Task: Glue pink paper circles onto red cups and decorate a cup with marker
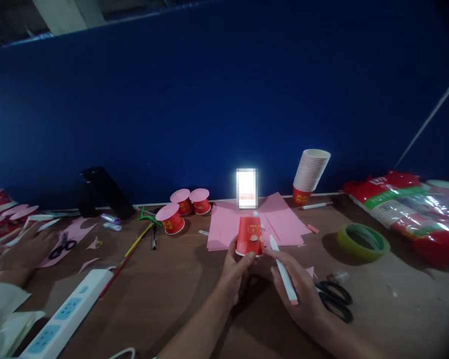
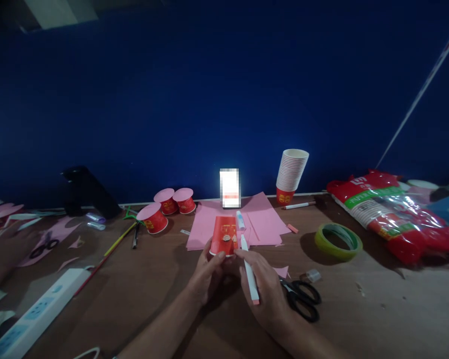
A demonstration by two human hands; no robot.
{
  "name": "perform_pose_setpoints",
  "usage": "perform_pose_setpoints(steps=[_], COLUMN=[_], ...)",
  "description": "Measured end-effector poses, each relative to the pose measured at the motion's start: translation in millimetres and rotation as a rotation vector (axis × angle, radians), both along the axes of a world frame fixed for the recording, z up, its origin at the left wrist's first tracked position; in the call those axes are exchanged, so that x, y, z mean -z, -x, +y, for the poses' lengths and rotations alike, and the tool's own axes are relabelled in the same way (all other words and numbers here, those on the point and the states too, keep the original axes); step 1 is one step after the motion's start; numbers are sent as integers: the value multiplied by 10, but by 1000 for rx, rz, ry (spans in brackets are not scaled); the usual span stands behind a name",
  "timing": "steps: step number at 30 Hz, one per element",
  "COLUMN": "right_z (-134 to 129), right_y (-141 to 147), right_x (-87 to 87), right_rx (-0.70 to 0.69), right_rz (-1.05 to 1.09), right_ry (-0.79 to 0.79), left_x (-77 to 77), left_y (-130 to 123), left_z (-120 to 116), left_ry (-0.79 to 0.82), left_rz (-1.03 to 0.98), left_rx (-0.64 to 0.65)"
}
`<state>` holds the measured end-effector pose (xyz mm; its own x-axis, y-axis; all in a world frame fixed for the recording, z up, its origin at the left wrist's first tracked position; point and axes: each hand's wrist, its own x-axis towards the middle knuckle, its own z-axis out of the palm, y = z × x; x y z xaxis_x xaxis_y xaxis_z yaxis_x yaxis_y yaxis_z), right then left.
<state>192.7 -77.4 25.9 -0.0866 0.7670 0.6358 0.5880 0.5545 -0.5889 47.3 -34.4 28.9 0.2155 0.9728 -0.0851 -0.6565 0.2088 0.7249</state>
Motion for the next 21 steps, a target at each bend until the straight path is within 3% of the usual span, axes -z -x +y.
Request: perform_pose_setpoints(steps=[10,21], right_z=[-7,-3], right_y=[12,13], right_x=[-105,-1], right_rx=[61,46], right_rz=[-31,-39], right_ry=[-33,-59], left_x=[-32,-26], left_y=[27,15], left_z=[4,-18], left_ry=[26,-20], left_rz=[-79,-114], left_rx=[35,79])
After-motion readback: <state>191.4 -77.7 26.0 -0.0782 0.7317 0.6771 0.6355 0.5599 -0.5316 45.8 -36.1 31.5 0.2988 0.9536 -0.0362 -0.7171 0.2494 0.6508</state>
